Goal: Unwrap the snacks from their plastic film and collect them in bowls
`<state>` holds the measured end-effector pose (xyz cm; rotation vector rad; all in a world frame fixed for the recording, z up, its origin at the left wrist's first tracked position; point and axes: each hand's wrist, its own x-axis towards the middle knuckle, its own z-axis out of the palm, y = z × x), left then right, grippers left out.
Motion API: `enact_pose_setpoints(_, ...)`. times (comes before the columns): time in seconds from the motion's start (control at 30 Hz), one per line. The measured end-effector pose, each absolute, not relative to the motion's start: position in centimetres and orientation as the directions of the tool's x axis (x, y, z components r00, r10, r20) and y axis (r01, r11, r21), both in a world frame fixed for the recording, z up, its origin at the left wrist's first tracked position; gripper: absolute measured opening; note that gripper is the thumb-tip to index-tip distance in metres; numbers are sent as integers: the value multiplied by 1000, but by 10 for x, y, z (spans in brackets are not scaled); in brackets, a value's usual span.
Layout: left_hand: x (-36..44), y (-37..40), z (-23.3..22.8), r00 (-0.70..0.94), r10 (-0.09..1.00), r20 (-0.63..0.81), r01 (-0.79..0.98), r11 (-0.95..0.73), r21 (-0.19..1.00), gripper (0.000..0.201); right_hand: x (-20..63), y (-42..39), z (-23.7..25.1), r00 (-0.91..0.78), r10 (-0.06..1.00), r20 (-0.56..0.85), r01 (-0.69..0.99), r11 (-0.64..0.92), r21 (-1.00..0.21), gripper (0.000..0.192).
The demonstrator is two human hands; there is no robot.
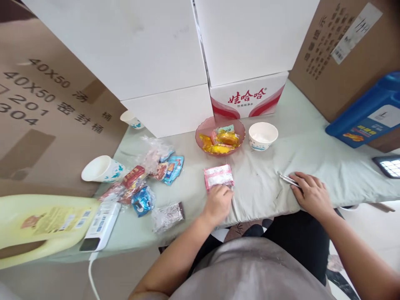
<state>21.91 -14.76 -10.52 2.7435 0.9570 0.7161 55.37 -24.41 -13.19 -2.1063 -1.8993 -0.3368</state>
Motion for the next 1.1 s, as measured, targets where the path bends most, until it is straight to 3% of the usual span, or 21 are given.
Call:
enact_pose_setpoints(0.13, 216, -172, -119, 673, 560, 483, 390, -823, 412, 20, 540, -237, -126, 92, 921, 379, 974, -4, -227, 32)
enact_pose_setpoints(0.27, 198, -166, -118, 409, 662, 628, 514, -736, 441, 21, 493, -215, -108, 33, 947, 319, 925, 92, -368, 35)
enact_pose_setpoints(0.4, 193, -153, -126, 201, 752, 628, 625, -592, 509, 23, 425, -181, -80, -156, 960, 232, 905, 233, -356, 33)
enact_pose_setpoints(0.53, 193, -150, -133, 182, 792, 582, 586, -563, 583, 31, 377, -151, -65, -327, 939, 105, 902, 343, -264, 21)
enact_pose_setpoints(0.63, 191, -152, -134, 199, 816, 543, 595, -541, 595, 32, 380, -143, -68, -328, 944, 49, 913, 330, -239, 20)
enact_pose_setpoints(0.7, 190, -152, -134, 216, 822, 526, 599, -537, 594, 32, 404, -146, -76, -227, 973, 43, 940, 231, -250, 24)
enact_pose_setpoints(0.83, 188, -150, -133, 234, 825, 514, 604, -538, 589, 36, 475, -168, -100, 49, 996, 81, 977, -31, -209, 28)
enact_pose_setpoints(0.93, 191, -147, -129, 238, 850, 469, 618, -505, 602, 45, 505, -187, -110, 175, 962, 208, 975, -140, -173, 28)
enact_pose_setpoints(1.03, 201, -143, -121, 256, 883, 393, 697, -451, 558, 51, 494, -194, -109, 107, 934, 342, 961, -9, -275, 26)
enact_pose_setpoints(1.1, 210, -138, -115, 257, 906, 337, 750, -407, 522, 31, 471, -189, -103, -19, 920, 391, 905, 182, -384, 28)
